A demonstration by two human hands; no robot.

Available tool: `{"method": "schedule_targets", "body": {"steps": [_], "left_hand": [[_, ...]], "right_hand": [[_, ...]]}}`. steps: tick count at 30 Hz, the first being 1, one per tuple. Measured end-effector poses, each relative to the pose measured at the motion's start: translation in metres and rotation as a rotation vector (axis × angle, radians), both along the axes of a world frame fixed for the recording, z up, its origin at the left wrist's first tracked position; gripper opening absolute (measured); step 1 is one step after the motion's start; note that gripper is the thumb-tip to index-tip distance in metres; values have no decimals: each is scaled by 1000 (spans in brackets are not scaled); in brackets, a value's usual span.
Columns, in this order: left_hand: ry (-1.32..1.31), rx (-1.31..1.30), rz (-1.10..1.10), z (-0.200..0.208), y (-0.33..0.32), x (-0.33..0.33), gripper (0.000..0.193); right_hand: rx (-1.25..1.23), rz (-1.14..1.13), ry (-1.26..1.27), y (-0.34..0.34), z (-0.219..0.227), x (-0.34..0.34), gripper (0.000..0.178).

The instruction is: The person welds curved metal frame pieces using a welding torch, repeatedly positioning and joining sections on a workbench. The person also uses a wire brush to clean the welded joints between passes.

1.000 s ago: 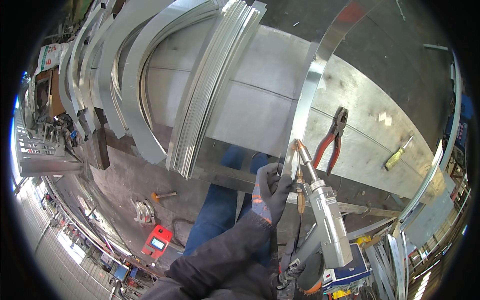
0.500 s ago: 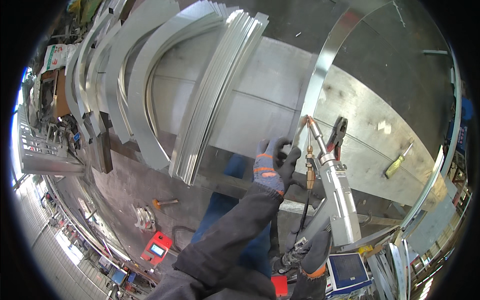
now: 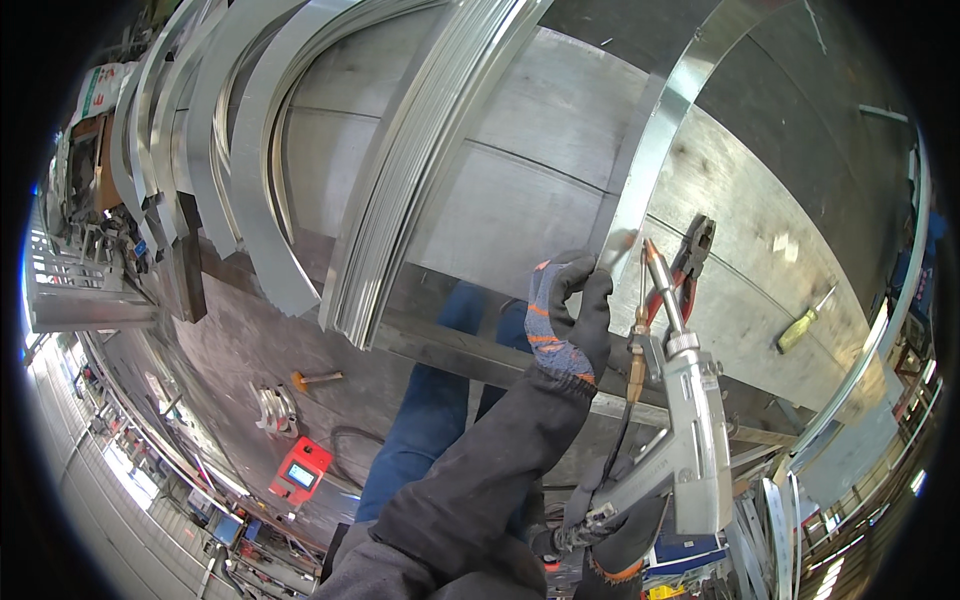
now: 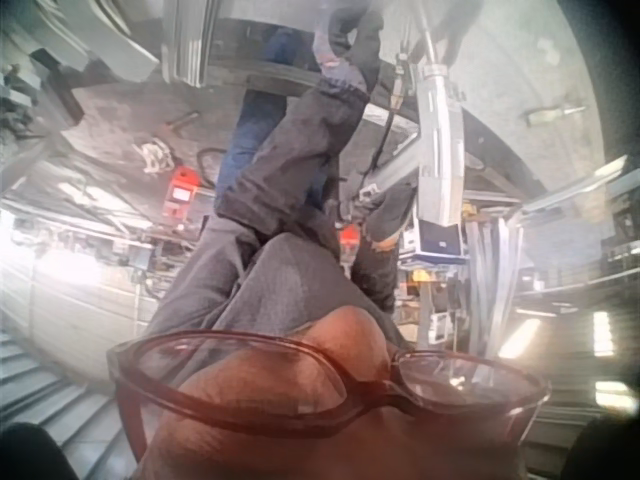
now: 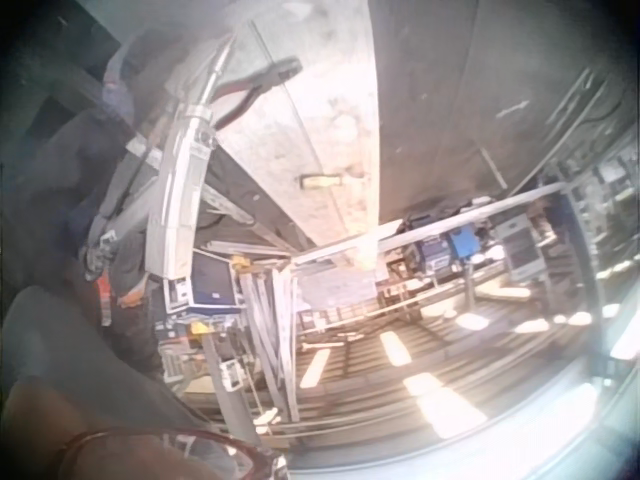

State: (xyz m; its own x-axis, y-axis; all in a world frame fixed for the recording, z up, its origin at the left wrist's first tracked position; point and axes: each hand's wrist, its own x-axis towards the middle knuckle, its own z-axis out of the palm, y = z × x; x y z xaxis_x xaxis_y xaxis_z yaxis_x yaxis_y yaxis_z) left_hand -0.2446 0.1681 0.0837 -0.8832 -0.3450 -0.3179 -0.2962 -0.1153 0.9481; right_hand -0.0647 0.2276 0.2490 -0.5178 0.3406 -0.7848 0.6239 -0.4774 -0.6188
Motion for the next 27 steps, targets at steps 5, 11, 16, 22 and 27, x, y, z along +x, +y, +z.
{"method": "schedule_targets", "body": {"steps": [5,11,16,22,27], "left_hand": [[-18,56,30,-2,1,0,14],[1,-27,-5,5,-3,-1,12],[9,-41,-5,10,-6,-4,11],[12,-37,-7,9,-6,-3,11],[3,-22,-7,6,-6,-1,12]], "right_hand": [[0,-45,-21,-5,15,6,75],[46,-68,-25,-20,17,-14,77],[41,-28,-16,-23,20,-20,78],[-83,22,-15,-13,13,-18,87],[-78,5,36,-19,16,-26,84]]}}
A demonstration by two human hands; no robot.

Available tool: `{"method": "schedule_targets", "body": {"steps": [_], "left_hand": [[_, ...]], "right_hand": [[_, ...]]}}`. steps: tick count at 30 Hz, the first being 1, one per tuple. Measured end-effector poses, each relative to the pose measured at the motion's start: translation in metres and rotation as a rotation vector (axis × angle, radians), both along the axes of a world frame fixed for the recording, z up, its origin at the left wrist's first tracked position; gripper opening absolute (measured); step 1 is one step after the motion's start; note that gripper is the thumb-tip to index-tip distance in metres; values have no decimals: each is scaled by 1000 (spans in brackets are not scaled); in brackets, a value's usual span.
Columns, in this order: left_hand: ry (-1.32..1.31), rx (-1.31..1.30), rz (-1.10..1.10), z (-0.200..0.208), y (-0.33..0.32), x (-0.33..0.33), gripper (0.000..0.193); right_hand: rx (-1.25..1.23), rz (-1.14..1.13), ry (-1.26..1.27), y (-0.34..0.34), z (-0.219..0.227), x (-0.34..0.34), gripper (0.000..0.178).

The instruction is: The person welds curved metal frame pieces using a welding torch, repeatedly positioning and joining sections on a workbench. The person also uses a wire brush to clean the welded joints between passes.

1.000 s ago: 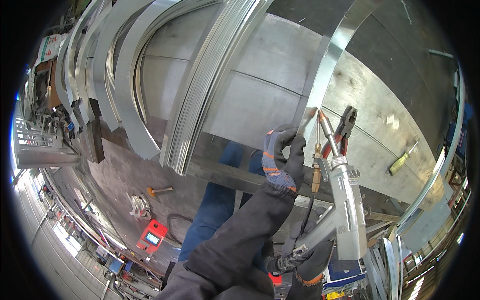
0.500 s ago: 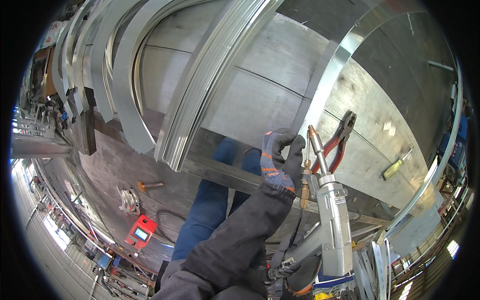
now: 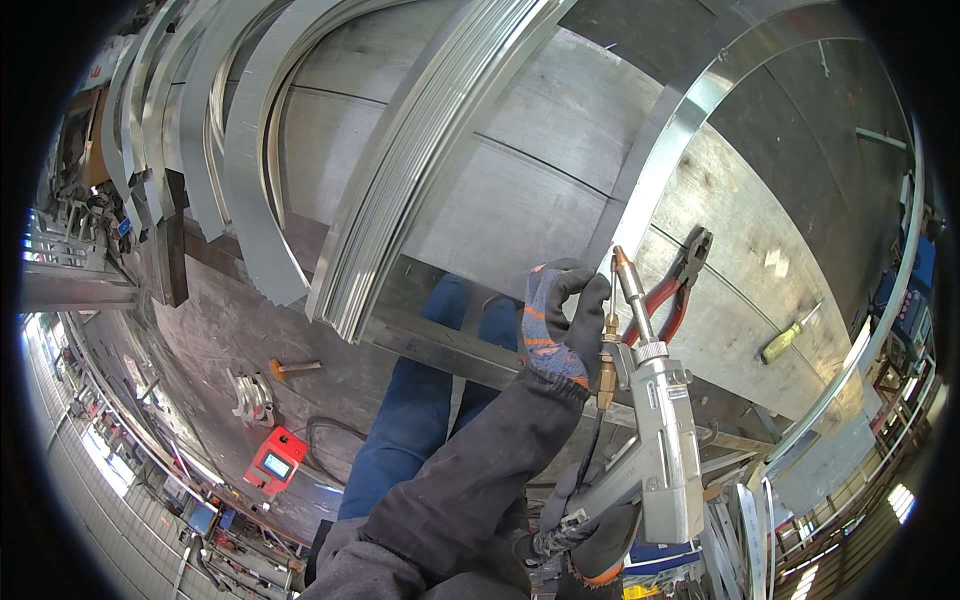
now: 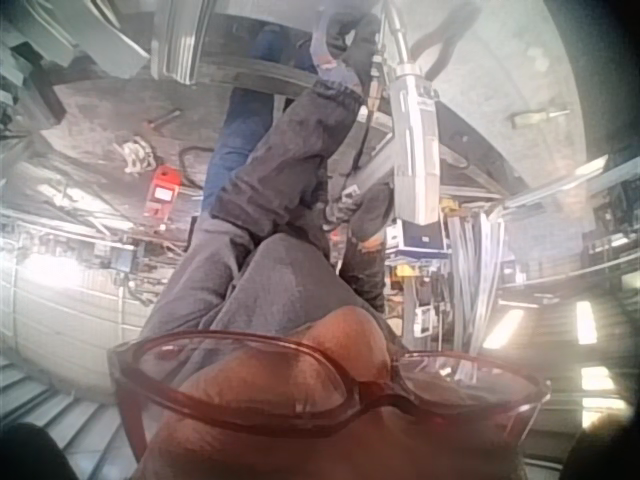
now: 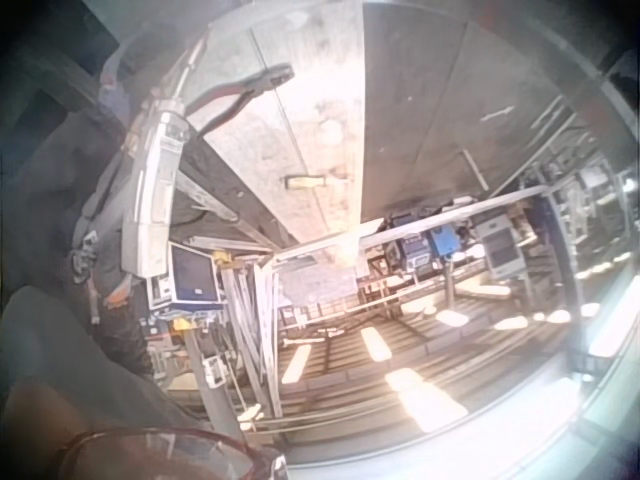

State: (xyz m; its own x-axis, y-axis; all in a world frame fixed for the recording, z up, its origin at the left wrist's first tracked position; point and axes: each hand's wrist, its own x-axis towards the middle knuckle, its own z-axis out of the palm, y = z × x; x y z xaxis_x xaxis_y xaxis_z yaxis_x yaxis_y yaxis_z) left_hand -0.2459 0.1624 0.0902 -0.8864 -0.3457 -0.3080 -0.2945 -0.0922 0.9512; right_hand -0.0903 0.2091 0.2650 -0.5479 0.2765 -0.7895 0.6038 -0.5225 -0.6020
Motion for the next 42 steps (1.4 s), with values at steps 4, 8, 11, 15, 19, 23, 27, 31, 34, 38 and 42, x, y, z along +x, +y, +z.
{"method": "schedule_targets", "body": {"steps": [4,8,11,15,19,23,27,31,34,38,42], "left_hand": [[-9,11,1,-2,0,0,15],[-55,39,-17,-2,1,1,17],[-96,-11,-8,0,3,2,18],[18,-165,-68,0,0,4,18],[47,-116,-14,-2,1,4,16],[80,-140,-66,-4,0,6,19],[71,-137,-74,-5,-2,7,19],[75,-137,-74,-5,-2,6,18],[53,-102,-32,-4,0,6,15],[23,-52,-6,-6,1,6,14],[74,-122,-82,-8,-3,7,18]], "right_hand": [[-7,-17,-22,-2,2,-8,82],[-51,-12,-80,3,2,-6,81],[-76,-19,-110,7,2,0,80],[-118,-51,-152,10,3,8,79],[-77,-54,-193,8,6,8,78],[-52,-36,-176,7,3,4,80],[-70,-11,-128,8,-2,6,81],[-76,2,-102,8,-5,8,83],[-78,8,-86,7,-4,5,85],[-78,33,-128,7,0,-5,82],[-54,81,-111,6,2,-11,84]]}}
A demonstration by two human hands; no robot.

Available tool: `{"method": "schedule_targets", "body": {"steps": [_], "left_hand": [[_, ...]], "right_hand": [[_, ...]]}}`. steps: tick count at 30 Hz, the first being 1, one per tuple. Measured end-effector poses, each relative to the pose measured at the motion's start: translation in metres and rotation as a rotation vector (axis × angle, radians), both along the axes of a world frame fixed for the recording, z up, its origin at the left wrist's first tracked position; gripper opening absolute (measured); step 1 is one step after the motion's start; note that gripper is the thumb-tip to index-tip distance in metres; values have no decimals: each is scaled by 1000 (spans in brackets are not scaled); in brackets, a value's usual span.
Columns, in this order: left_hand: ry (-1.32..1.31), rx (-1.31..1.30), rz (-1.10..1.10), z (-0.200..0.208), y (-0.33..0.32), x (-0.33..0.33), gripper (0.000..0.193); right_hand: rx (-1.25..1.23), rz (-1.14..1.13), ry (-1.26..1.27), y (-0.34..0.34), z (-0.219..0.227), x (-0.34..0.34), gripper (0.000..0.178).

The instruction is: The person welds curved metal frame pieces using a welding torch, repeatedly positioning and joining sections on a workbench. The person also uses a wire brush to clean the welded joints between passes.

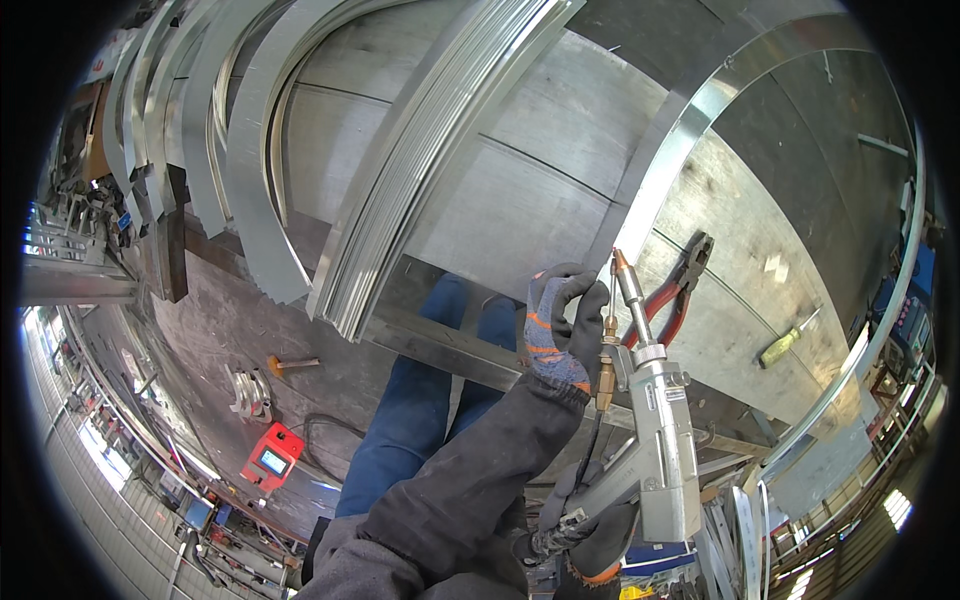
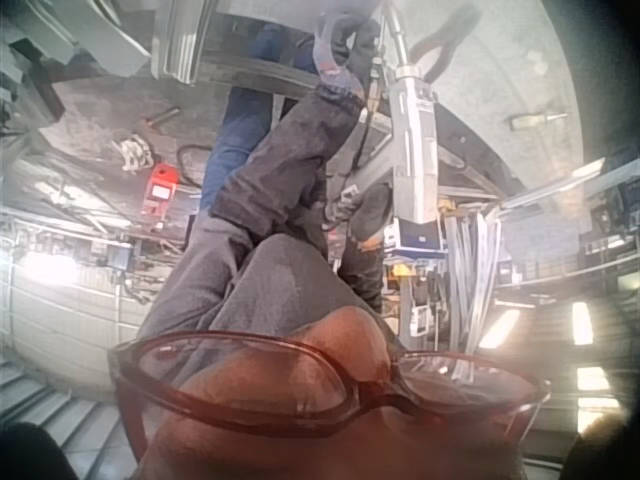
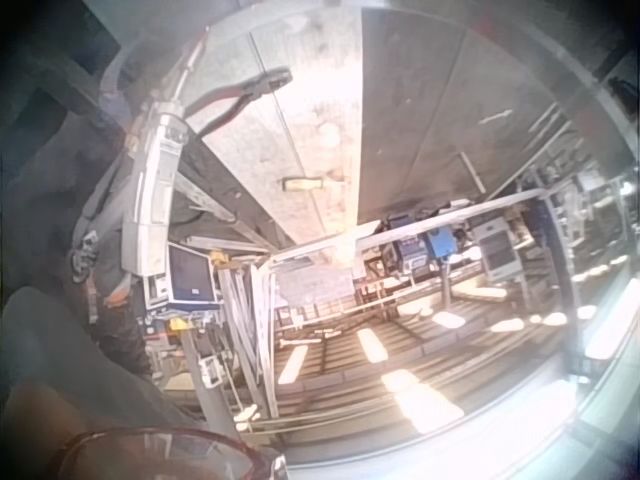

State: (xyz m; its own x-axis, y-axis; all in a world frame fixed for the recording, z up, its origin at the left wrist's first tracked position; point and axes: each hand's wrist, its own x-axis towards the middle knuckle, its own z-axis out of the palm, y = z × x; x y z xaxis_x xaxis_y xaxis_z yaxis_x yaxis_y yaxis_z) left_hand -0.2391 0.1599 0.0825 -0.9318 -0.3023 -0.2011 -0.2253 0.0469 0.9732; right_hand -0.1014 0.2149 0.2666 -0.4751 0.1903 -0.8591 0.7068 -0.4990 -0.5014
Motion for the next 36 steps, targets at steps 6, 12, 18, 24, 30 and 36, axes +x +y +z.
{"method": "schedule_targets", "body": {"steps": [6,12,18,24,30,36], "left_hand": [[-17,4,14,1,0,2,16],[129,22,135,-6,13,-3,15],[98,-173,43,-5,10,2,15],[99,56,201,-27,22,6,14],[61,70,156,-18,15,8,12],[-76,120,92,1,5,1,15]], "right_hand": [[20,-5,74,0,-1,3,76],[28,-23,84,3,-2,5,69],[28,-32,68,6,2,10,66],[33,-34,58,6,3,14,63],[47,-39,40,9,8,21,60],[58,-63,27,9,15,30,57]]}}
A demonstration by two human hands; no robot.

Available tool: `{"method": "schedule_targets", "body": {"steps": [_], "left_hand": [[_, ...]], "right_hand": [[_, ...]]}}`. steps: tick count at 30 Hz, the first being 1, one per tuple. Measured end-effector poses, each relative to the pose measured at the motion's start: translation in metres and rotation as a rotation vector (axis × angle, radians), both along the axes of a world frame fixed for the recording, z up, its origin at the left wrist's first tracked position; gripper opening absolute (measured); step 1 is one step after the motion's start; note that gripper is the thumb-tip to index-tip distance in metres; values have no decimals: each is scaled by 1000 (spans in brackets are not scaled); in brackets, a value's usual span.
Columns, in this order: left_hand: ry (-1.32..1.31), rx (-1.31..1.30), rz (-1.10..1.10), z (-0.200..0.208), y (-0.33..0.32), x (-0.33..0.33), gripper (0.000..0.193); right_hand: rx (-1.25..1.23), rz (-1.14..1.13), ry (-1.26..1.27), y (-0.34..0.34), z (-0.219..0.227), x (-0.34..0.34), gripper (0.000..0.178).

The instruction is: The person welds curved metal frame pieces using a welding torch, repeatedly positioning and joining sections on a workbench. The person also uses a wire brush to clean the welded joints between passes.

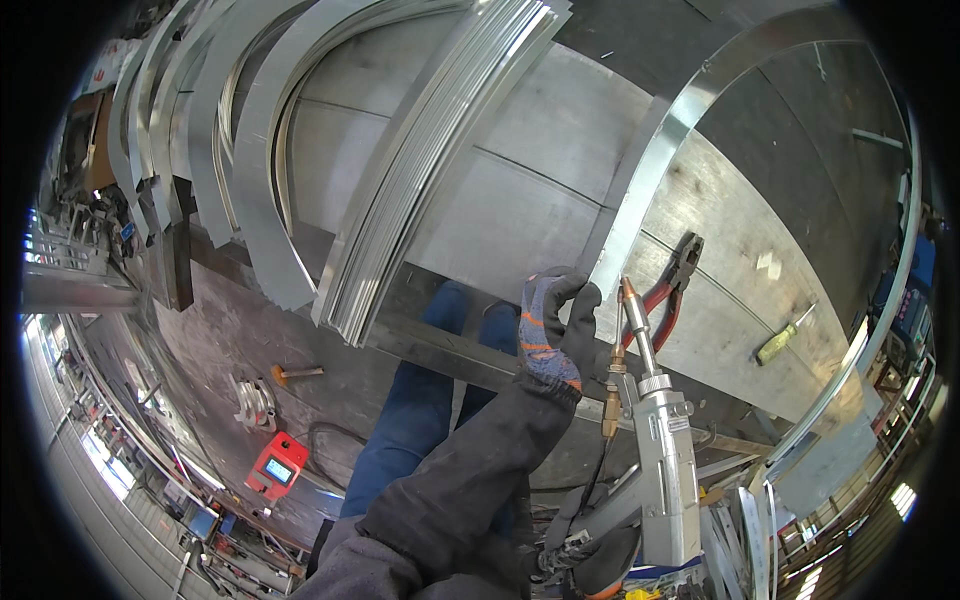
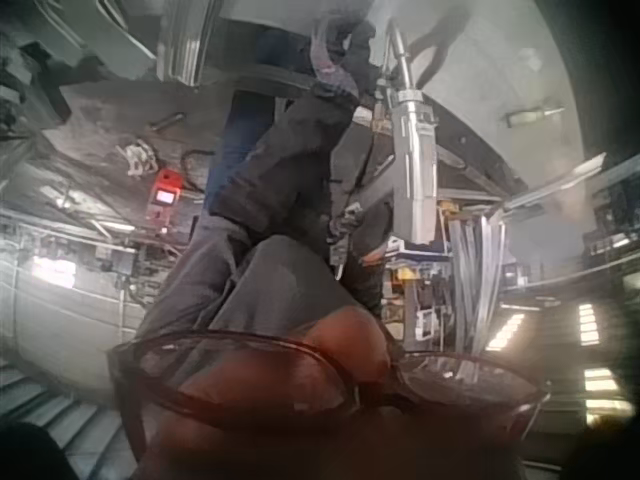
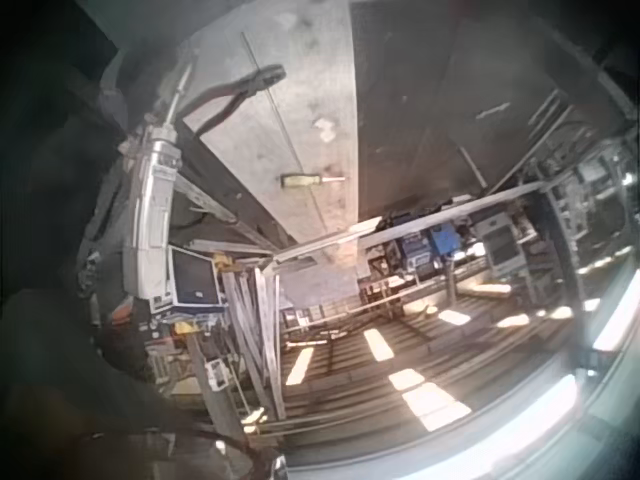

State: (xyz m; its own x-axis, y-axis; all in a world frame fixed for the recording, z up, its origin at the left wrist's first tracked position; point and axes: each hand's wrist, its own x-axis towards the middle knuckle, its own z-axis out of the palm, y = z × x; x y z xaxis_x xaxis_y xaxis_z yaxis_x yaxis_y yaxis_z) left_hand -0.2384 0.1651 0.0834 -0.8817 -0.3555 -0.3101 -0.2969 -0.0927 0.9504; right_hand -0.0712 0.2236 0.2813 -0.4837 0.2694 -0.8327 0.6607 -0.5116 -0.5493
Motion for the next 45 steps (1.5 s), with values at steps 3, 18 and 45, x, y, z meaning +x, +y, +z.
{"method": "schedule_targets", "body": {"steps": [3,18,45], "left_hand": [[-28,3,-31,-2,-1,-1,14],[175,-83,-714,40,-4,-261,104],[215,-316,-630,13,36,-289,45]], "right_hand": [[-7,-21,5,-3,-1,2,56],[-24,-64,62,-9,-18,-10,48],[24,-37,-66,4,-10,17,36]]}}
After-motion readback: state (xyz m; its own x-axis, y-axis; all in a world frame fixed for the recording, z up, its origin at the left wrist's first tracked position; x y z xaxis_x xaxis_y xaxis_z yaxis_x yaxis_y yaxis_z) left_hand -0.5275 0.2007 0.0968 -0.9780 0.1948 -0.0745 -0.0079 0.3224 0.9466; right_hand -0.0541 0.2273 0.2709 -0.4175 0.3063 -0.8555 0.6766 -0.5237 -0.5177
